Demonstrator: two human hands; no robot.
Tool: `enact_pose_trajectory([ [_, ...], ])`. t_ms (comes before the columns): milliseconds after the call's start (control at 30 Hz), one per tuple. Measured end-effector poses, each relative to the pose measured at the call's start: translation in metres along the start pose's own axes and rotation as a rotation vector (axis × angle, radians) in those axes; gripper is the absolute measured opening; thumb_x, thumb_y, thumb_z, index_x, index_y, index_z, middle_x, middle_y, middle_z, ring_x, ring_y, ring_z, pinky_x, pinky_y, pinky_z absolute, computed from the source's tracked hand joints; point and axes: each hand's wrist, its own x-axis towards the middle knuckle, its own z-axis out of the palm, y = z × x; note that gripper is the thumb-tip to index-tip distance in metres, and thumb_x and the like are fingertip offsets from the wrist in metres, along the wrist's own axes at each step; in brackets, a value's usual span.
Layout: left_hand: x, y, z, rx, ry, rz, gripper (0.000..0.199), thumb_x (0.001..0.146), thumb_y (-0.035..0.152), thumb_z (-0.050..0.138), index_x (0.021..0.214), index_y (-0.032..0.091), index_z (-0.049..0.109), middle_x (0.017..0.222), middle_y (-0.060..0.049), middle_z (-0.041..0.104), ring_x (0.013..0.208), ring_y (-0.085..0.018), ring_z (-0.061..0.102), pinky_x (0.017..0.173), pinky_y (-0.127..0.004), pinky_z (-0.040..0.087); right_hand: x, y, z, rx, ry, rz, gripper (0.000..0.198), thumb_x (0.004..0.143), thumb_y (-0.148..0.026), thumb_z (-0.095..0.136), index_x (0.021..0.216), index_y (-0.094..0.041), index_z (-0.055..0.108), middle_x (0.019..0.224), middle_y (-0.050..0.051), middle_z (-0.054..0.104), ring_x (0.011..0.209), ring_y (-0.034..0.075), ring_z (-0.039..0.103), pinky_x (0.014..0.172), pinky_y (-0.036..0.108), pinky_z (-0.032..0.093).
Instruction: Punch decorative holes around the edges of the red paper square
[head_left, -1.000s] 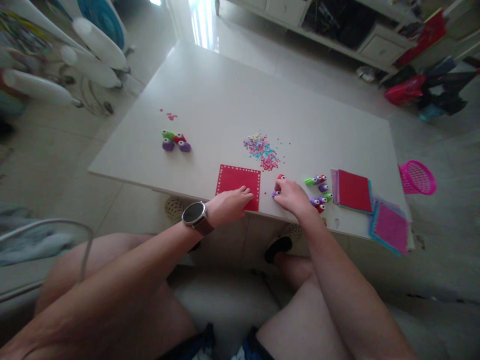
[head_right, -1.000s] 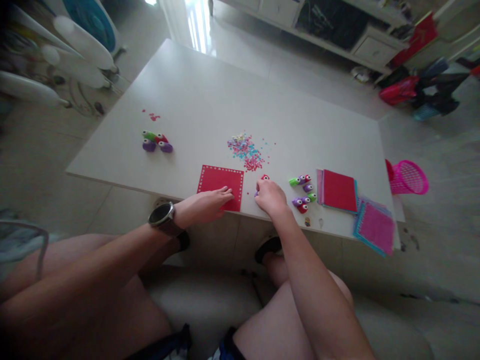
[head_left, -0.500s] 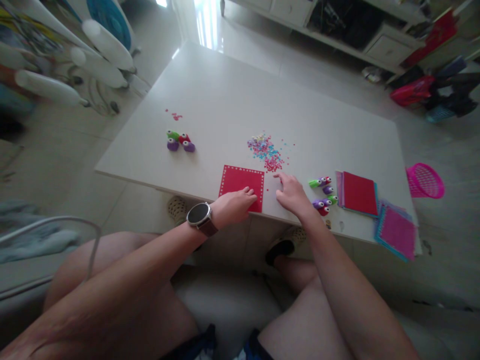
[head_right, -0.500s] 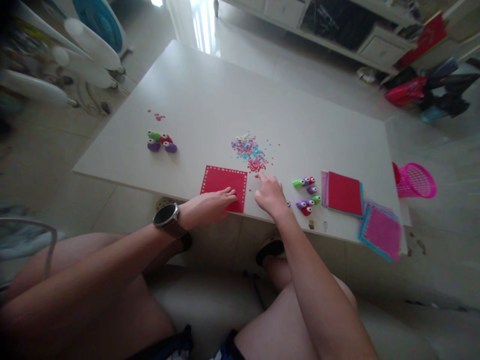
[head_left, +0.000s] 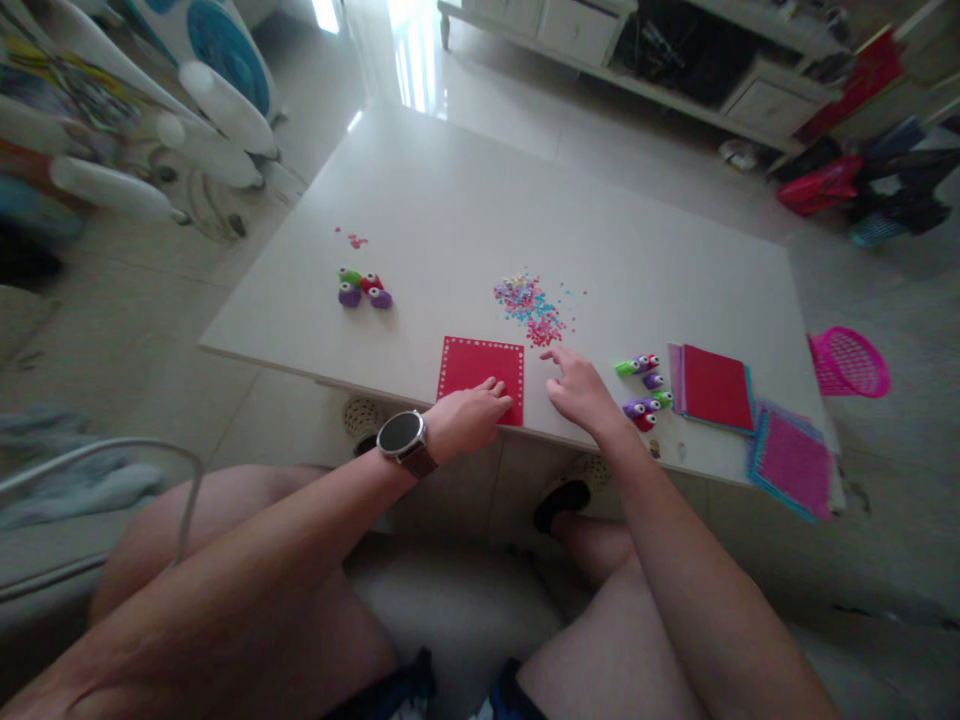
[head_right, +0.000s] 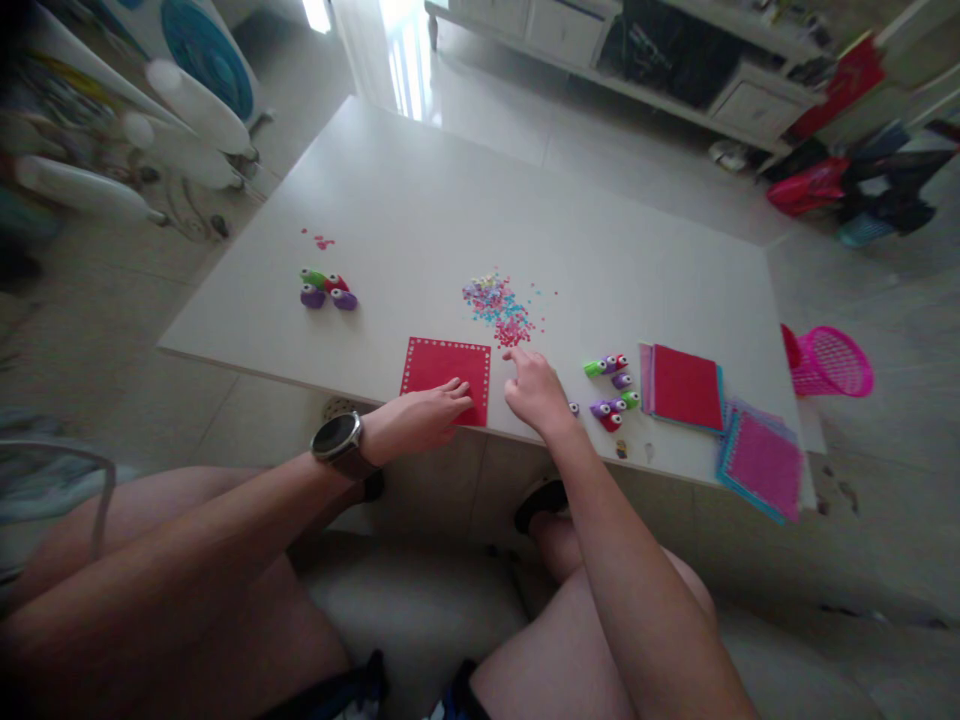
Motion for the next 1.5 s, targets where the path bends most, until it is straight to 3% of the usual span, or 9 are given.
enact_pose_trajectory([
  [300,0.002,0.008,-0.004,0.070,-0.036,-0.055,0.043,0.090,0.013,0.065,0.133,0.013,0.065,0.154,-0.022,0.062,0.149,-0.034,0.057,0.112,-0.045,0.059,-0.006,-0.002,0.002,-0.076,-0.172,-0.042,0.041,0.085,0.001,0.058,0.119,-0.017,0.074,0.125,0.013,0.075,0.120,0.026,0.067,0.107,0.035,0.049],
  [467,0.001,0.004,0.001,0.053,-0.004,-0.053,0.039,0.092,0.015,0.065,0.131,0.013,0.065,0.153,-0.021,0.064,0.149,-0.032,0.057,0.116,-0.044,0.057,-0.007,0.004,-0.008,-0.257,-0.166,-0.003,0.040,0.086,0.002,0.059,0.115,-0.019,0.076,0.125,0.015,0.071,0.125,0.031,0.062,0.102,0.038,0.049],
  [833,-0.001,0.009,-0.010,0.014,-0.036,-0.069,0.037,0.091,0.011,0.065,0.128,0.012,0.069,0.156,-0.022,0.061,0.149,-0.032,0.057,0.116,-0.044,0.058,-0.005,0.012,-0.012,-0.294,-0.183,0.057,0.038,0.093,0.002,0.055,0.119,-0.016,0.075,0.126,0.012,0.072,0.118,0.026,0.065,0.103,0.034,0.047],
  [967,-0.001,0.010,-0.008,0.030,-0.037,-0.078,0.039,0.091,0.013,0.065,0.130,0.012,0.068,0.158,-0.022,0.059,0.150,-0.034,0.055,0.114,-0.045,0.059,-0.007,0.006,-0.013,-0.299,-0.143,0.083,0.036,0.094,0.001,0.055,0.119,-0.016,0.075,0.129,0.013,0.070,0.121,0.028,0.063,0.103,0.035,0.048],
  [1133,0.000,0.010,-0.008,0.038,-0.053,-0.077,0.039,0.093,0.013,0.062,0.132,0.011,0.068,0.159,-0.023,0.058,0.152,-0.034,0.054,0.114,-0.045,0.059,-0.006,0.003,-0.009,-0.242,-0.091,0.127,0.035,0.096,-0.002,0.056,0.121,-0.019,0.074,0.130,0.012,0.069,0.111,0.026,0.068,0.093,0.034,0.050],
  [1500,-0.003,0.009,-0.011,0.046,-0.064,-0.082,0.037,0.093,0.014,0.065,0.130,0.014,0.068,0.160,-0.020,0.058,0.153,-0.030,0.054,0.116,-0.041,0.057,0.003,0.024,-0.008,-0.165,0.036,0.085,0.031,0.089,0.000,0.055,0.105,-0.016,0.076,0.114,0.013,0.074,0.106,0.027,0.069,0.094,0.034,0.050],
])
